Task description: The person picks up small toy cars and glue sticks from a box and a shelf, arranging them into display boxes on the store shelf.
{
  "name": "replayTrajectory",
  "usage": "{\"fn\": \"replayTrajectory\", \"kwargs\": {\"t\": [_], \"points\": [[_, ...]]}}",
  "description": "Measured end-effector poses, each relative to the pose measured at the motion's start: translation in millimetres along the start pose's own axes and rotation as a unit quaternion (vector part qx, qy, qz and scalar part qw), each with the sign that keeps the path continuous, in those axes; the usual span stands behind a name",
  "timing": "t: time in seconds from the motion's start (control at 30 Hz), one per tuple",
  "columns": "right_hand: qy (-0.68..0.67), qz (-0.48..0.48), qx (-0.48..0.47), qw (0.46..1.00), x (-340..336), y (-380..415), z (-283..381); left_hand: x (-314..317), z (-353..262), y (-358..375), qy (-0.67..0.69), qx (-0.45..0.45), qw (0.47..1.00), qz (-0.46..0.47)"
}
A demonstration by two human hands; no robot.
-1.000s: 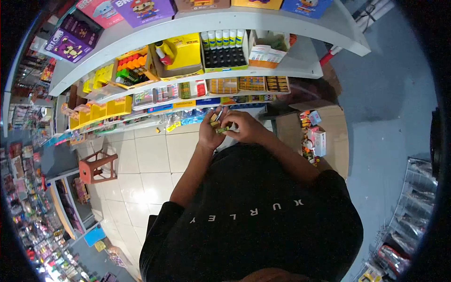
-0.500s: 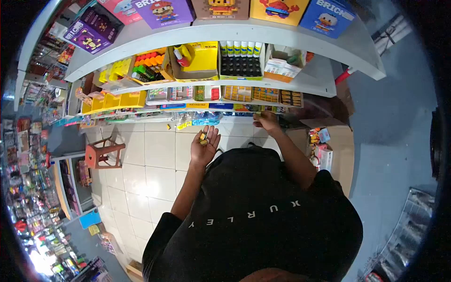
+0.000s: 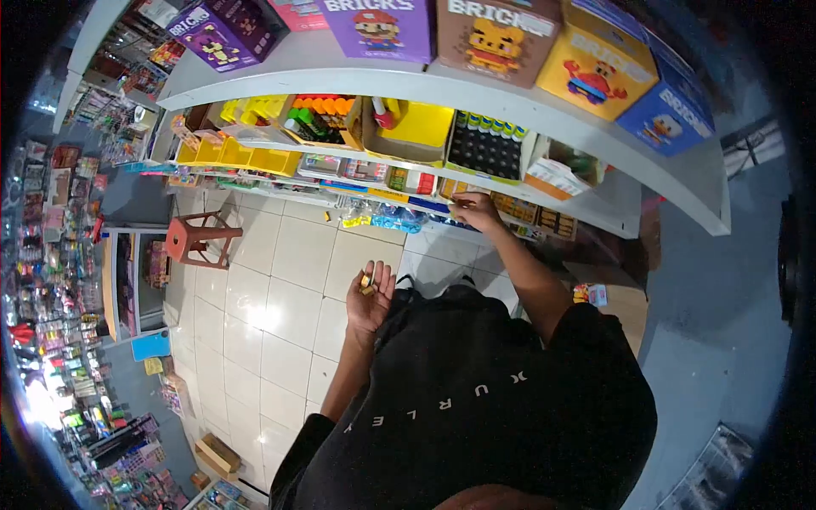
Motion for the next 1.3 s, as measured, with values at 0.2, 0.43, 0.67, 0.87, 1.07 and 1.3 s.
{"fn": "replayTrajectory", "kwargs": {"t": [0.2, 0.43, 0.67, 0.87, 1.07, 1.3], "points": [[0.246, -0.059, -0.042, 0.967, 40.2, -57.6, 37.1, -17.9, -15.7, 4.0, 0.025, -0.002, 1.000, -0.016], [0.474, -0.213, -0.122, 0.846, 66.7, -120.9, 30.0, -19.2, -97.8, -9.1, 0.017, 0.000, 1.000, 0.002], [0.529, -0.267, -0.099, 0.800, 57.8, -137.2, 22.2, -42.0, -172.7, -22.7, 0.010, 0.023, 1.000, 0.015], [0.545, -0.264, -0.095, 0.790, 60.8, -145.7, 20.1, -63.4, -196.0, -23.9, 0.000, 0.018, 1.000, 0.017], [0.549, -0.245, -0.105, 0.792, 58.4, -139.0, 18.6, -67.0, -197.4, -21.2, -0.009, -0.008, 1.000, -0.013], [0.551, -0.185, -0.079, 0.810, 76.4, -118.7, 15.6, -64.4, -207.3, -26.1, -0.003, -0.014, 1.000, -0.010]]}}
Point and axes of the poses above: each hand's wrist, its own y-axis away from the middle knuckle, its own x-axis out of the palm, z = x × y, the point moved 1 cm from there along -y, towards the middle knuckle, and after that the axes turned 2 degrees about -y, right-handed, at the moved point
